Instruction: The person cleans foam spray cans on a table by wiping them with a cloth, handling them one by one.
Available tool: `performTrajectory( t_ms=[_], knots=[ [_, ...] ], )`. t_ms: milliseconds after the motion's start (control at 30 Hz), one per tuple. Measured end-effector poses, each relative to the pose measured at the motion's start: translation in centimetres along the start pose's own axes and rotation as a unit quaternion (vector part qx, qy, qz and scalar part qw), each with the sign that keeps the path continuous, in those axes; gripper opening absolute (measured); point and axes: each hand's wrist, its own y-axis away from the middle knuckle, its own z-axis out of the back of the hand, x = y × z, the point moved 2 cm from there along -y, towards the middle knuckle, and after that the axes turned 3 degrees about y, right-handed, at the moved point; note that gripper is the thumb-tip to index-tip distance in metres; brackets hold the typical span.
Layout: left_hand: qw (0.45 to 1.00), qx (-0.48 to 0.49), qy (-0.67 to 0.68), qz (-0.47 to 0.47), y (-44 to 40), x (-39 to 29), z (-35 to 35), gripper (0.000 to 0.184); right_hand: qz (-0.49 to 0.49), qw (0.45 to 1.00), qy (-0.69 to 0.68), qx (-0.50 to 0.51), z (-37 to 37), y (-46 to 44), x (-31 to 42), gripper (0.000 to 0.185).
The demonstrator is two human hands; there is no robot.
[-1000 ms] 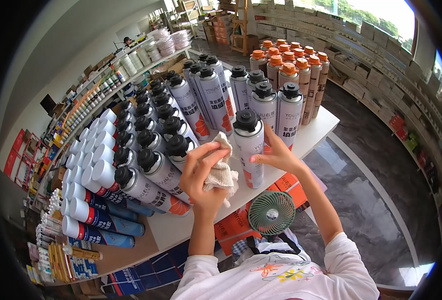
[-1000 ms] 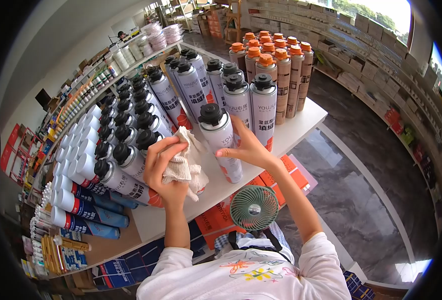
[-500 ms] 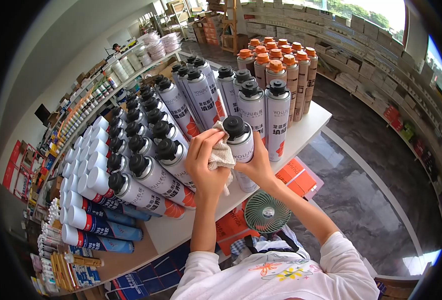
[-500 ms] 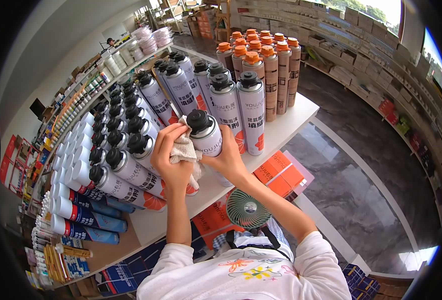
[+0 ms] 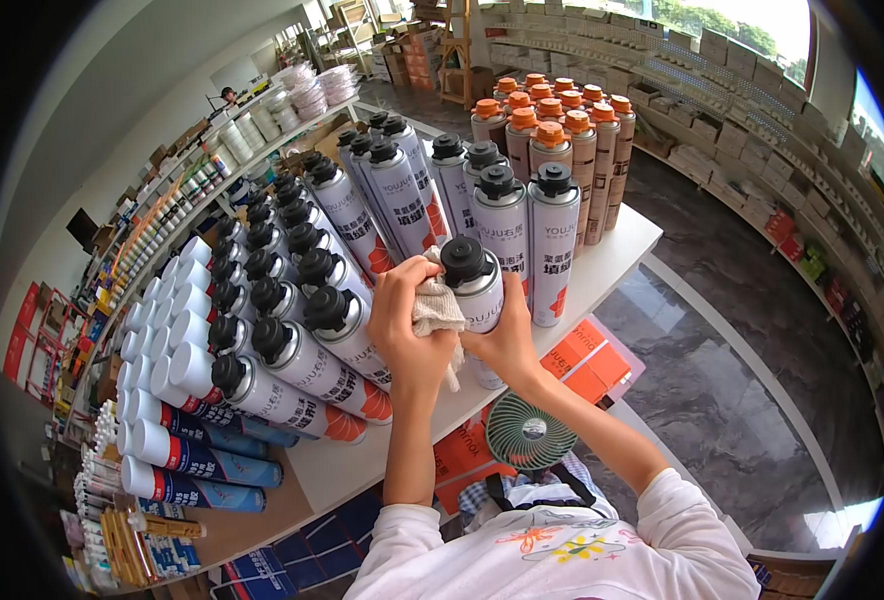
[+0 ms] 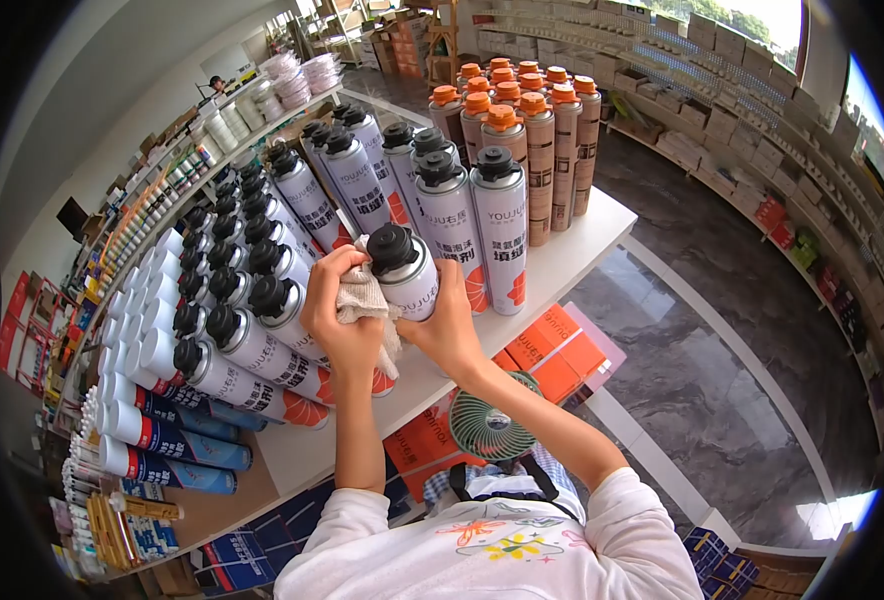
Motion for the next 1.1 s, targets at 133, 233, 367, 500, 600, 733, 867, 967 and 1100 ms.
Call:
performTrajectory(
  t_ms=[133,233,367,500,600,733,867,967,1100],
  knots=[
    [0.994,0.017,-0.045,-0.102,0.1,-0.7,0.4,0.032,0.024,0.999,0.014,-0.021,-0.3,0.1,0.0,0.073],
    [0.986,0.042,-0.071,-0.145,0.0,-1.2,0.8,0.032,0.026,0.999,0.013,-0.027,-0.5,0.3,-0.1,0.073],
    [0.995,0.021,-0.044,-0.087,0.2,-0.9,0.2,0.034,0.03,0.999,0.009,-0.02,-0.4,0.2,-0.1,0.073],
    [0.999,0.0,-0.028,-0.03,0.4,-0.5,-0.2,0.039,0.016,1.0,0.012,-0.024,-0.5,0.2,-0.4,0.074],
    [0.993,0.025,-0.054,-0.105,0.4,-1.0,0.4,0.038,0.022,0.999,0.02,-0.035,-0.6,0.3,0.3,0.073],
    [0.983,0.044,-0.055,-0.169,0.7,-0.2,0.8,0.044,0.023,0.999,-0.004,-0.039,-0.4,0.7,0.3,0.072],
    [0.992,0.033,-0.013,-0.122,0.9,-0.4,0.7,0.054,0.033,0.999,0.013,-0.041,-0.5,0.5,0.0,0.073],
    [0.999,0.033,0.002,-0.017,1.1,-0.4,0.5,0.057,0.034,0.998,0.016,-0.041,-0.7,0.5,-0.1,0.074],
    [0.997,0.045,-0.048,-0.046,1.2,-0.7,0.7,0.059,0.01,0.999,-0.002,-0.03,-0.4,0.4,0.8,0.075]
  ],
)
